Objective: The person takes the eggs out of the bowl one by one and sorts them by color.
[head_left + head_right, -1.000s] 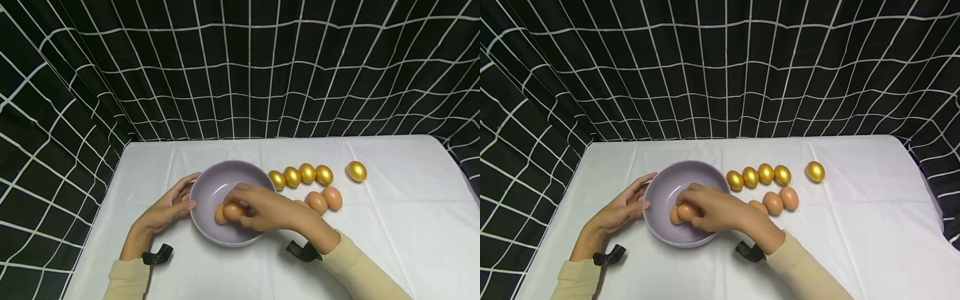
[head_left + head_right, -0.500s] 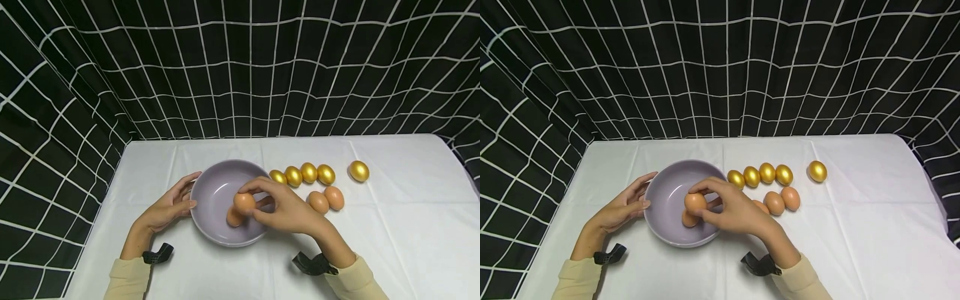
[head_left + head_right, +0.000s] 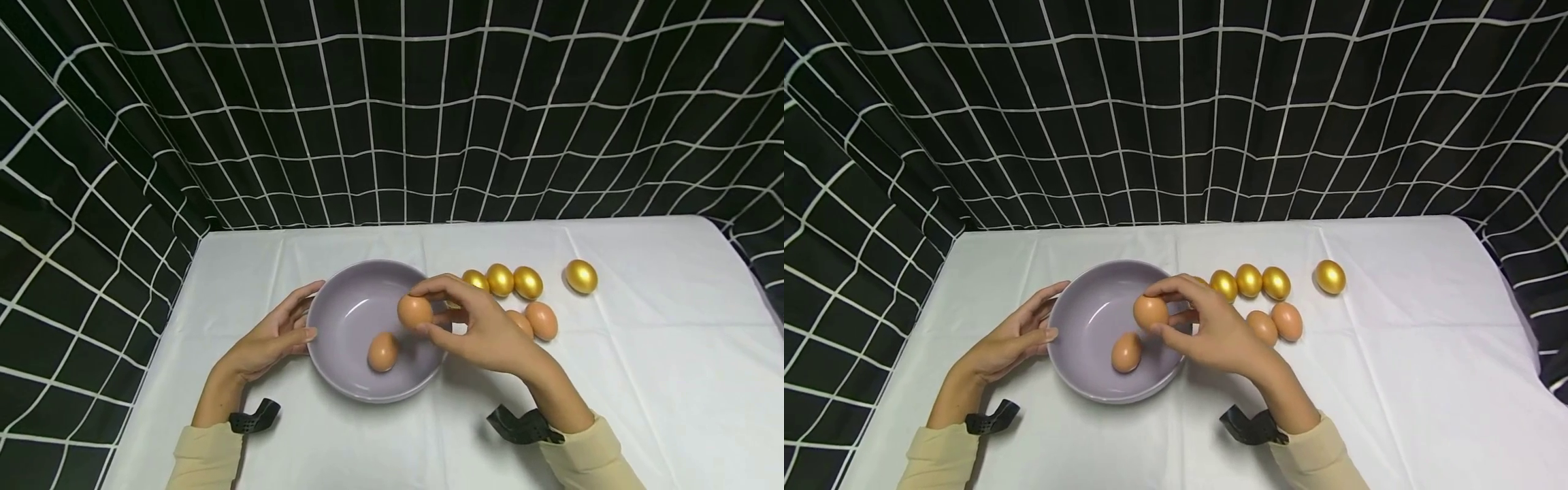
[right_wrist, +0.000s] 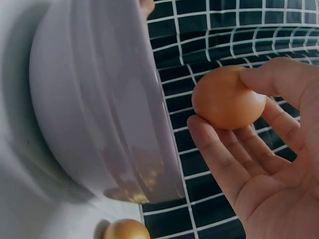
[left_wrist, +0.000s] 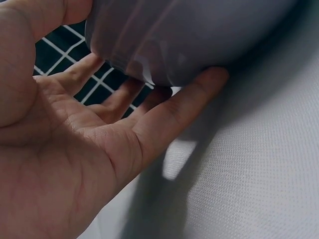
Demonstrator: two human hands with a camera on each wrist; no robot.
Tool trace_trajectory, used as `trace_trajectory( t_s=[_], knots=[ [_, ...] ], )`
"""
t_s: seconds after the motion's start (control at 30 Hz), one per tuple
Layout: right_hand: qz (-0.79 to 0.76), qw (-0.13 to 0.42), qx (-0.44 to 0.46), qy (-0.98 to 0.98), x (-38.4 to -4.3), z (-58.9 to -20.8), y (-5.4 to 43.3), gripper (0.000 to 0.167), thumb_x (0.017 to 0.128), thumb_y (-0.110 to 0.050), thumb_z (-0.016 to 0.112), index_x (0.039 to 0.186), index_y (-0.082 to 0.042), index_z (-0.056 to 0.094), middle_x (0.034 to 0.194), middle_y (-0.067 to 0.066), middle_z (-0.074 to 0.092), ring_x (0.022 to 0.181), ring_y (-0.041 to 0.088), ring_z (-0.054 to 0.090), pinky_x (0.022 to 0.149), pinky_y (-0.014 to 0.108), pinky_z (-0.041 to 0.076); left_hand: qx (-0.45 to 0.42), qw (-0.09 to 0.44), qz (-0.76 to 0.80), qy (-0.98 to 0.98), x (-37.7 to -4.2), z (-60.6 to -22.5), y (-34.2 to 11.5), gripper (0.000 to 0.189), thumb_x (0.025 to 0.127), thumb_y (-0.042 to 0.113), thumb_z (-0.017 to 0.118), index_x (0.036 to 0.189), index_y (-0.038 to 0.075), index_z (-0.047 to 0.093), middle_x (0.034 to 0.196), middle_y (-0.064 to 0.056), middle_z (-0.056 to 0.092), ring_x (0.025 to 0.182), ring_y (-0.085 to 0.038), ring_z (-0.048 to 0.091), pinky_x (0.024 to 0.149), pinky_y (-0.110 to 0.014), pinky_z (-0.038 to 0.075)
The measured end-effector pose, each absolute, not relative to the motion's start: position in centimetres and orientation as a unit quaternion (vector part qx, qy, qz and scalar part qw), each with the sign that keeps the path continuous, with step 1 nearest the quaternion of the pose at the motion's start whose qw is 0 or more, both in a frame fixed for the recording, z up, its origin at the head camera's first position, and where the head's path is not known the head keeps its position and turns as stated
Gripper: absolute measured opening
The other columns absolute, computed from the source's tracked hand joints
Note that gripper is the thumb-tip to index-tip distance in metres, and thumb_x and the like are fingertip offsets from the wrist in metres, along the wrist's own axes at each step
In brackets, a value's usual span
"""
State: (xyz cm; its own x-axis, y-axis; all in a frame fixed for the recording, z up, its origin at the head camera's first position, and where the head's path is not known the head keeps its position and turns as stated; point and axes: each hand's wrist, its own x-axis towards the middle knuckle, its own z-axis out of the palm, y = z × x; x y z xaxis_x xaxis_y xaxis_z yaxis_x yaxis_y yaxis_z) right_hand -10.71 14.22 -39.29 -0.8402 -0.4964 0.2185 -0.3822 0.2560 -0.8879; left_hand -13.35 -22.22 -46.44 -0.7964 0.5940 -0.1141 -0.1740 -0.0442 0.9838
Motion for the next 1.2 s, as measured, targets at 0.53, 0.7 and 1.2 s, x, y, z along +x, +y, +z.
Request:
trace_trajectory(
  t_s=[0.53,0.7,1.2],
  knots=[
    [-0.56,0.044,-0.202,0.803,-11.0,-39.1,17.5,0.042,0.094,0.0,0.074,0.134,-0.008,0.063,0.136,0.006,0.063,0.117,0.006,0.068,0.096,0.027,0.062,0.164,0.274,0.699,0.64,-13.6,-46.4,-21.9,0.079,0.103,0.002,0.061,0.169,0.02,0.022,0.172,-0.02,0.026,0.145,-0.013,0.049,0.102,-0.039,0.06],
    [-0.571,0.058,-0.185,0.798,-10.9,-38.8,18.4,0.04,0.097,0.0,0.07,0.135,-0.01,0.061,0.136,0.008,0.063,0.111,0.015,0.075,0.092,0.028,0.063,0.16,0.272,0.697,0.643,-13.5,-46.3,-22.0,0.079,0.102,0.001,0.06,0.168,0.021,0.022,0.171,-0.019,0.027,0.145,-0.014,0.048,0.102,-0.039,0.06],
    [-0.562,0.006,-0.165,0.81,-11.1,-38.3,21.0,0.04,0.096,0.0,0.073,0.135,-0.007,0.061,0.129,0.0,0.067,0.109,0.011,0.07,0.094,0.019,0.059,0.156,0.272,0.701,0.641,-13.3,-46.3,-22.0,0.078,0.102,0.001,0.06,0.168,0.021,0.023,0.172,-0.018,0.026,0.147,-0.017,0.046,0.102,-0.039,0.06]
  ],
)
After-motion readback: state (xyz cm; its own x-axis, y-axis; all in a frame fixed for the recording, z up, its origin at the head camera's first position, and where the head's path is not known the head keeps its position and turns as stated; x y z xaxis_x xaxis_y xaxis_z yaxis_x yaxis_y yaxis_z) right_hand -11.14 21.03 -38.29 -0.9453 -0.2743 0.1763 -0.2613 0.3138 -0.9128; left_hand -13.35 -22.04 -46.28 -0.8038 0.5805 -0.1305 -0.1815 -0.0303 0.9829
